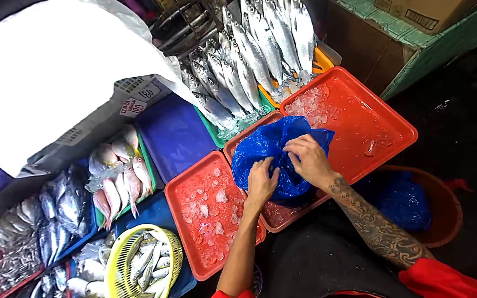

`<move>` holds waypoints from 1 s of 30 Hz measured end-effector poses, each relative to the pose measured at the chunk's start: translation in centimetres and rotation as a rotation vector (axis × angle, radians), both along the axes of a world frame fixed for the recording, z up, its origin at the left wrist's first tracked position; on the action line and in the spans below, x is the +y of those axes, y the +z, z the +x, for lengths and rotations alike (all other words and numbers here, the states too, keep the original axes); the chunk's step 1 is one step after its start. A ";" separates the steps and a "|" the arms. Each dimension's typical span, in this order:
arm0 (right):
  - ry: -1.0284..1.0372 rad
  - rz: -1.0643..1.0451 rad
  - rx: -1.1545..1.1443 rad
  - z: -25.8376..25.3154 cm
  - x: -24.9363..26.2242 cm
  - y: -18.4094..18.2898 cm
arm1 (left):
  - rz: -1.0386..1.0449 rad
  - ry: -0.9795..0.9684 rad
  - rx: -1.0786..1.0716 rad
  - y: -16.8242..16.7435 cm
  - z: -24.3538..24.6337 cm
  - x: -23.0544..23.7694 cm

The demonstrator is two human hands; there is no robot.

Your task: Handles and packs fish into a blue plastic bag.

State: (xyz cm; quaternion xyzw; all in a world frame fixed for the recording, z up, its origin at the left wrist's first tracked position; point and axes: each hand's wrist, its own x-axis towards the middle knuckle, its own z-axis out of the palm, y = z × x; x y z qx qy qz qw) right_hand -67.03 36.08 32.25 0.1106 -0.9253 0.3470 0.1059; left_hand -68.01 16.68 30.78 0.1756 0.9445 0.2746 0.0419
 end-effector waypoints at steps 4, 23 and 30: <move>0.199 -0.014 -0.159 0.9 0.1 -2.5 | 0.184 -0.005 -0.088 1.0 0.5 -1.3; -0.168 -0.059 -0.216 -0.7 -2.2 -3.3 | 0.034 -0.261 -0.015 2.4 -6.7 -0.2; -0.106 -0.171 -0.326 1.6 -0.5 -2.4 | -0.075 -0.298 0.051 1.0 -7.1 -0.6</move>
